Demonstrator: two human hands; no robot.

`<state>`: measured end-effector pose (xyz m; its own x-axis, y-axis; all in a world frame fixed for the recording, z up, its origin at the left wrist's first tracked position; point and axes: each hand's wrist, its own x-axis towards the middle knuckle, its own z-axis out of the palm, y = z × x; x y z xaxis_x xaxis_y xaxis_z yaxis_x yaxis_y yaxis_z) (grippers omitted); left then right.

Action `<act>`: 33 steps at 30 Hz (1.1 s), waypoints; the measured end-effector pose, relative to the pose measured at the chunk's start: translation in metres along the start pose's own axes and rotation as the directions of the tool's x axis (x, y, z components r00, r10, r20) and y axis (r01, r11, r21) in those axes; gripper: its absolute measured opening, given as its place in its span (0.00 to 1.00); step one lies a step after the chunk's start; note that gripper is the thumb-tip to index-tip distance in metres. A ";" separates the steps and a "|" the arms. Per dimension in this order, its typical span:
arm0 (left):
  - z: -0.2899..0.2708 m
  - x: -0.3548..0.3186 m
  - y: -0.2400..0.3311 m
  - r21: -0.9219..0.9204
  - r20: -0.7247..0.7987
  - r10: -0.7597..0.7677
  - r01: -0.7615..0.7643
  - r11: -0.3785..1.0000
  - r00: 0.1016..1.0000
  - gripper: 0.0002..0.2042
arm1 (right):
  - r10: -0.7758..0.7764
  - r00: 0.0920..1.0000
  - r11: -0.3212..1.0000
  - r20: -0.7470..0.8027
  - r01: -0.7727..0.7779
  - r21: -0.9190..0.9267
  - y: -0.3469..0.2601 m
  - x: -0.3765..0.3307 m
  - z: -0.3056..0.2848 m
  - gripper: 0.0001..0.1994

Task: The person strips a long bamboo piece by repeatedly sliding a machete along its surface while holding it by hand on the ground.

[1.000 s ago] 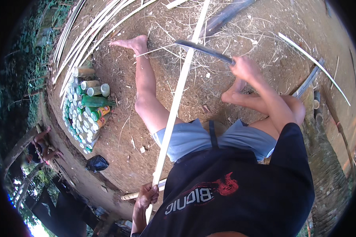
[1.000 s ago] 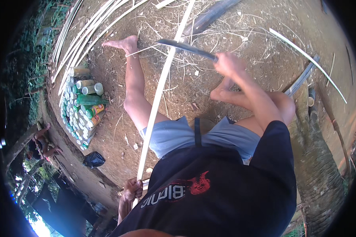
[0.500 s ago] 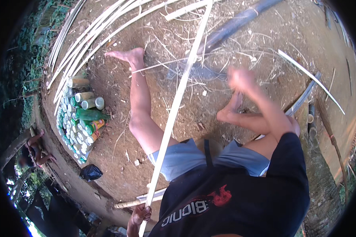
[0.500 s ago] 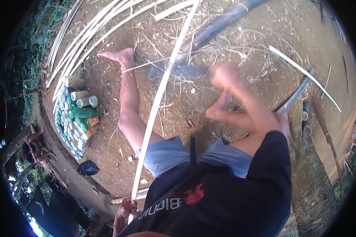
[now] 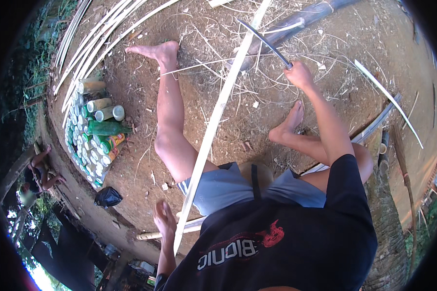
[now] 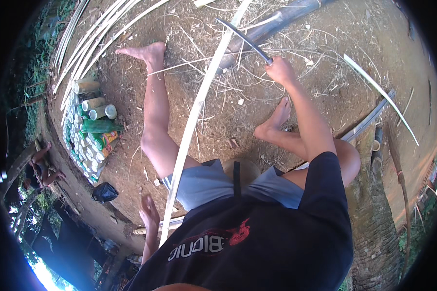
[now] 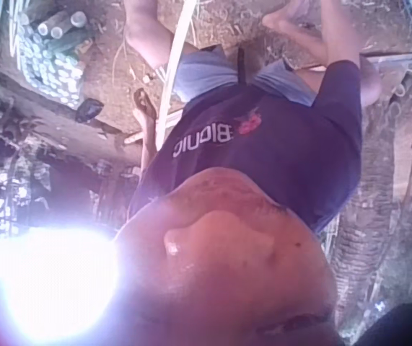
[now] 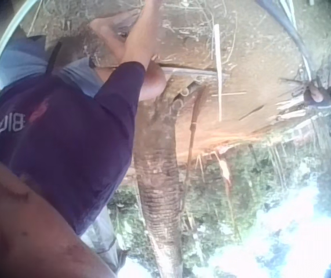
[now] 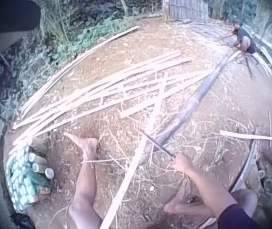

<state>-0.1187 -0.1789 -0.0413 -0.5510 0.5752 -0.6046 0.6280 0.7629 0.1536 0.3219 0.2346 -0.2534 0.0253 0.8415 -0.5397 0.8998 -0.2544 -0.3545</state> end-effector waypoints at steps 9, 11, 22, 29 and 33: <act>0.090 0.143 0.229 -0.563 0.320 0.379 -0.148 0.813 0.868 0.21 | 0.060 0.997 0.992 0.040 -0.064 0.112 -0.031 -0.030 0.005 0.12; 0.090 0.139 0.221 -0.603 0.376 0.321 -0.033 0.797 0.869 0.20 | -0.052 0.994 0.998 0.100 0.050 0.028 -0.041 -0.070 0.008 0.13; 0.028 0.017 0.106 -0.499 0.448 0.103 0.153 0.853 0.888 0.20 | -0.219 0.941 0.921 0.260 0.287 -0.263 -0.052 -0.173 -0.008 0.12; -0.005 -0.011 0.074 -0.482 0.490 0.082 0.191 0.855 0.868 0.21 | -0.145 0.988 0.988 0.059 0.147 -0.038 -0.027 -0.137 -0.003 0.11; -0.018 -0.022 0.078 -0.447 0.470 0.069 0.169 0.878 0.880 0.20 | -0.337 0.888 0.805 0.313 0.444 -0.392 -0.049 -0.151 -0.006 0.14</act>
<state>-0.0672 -0.1266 -0.0023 -0.1835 0.4206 -0.8885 0.2129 0.8994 0.3817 0.2762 0.1223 -0.1499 -0.4174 0.6836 -0.5988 0.9068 0.3561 -0.2256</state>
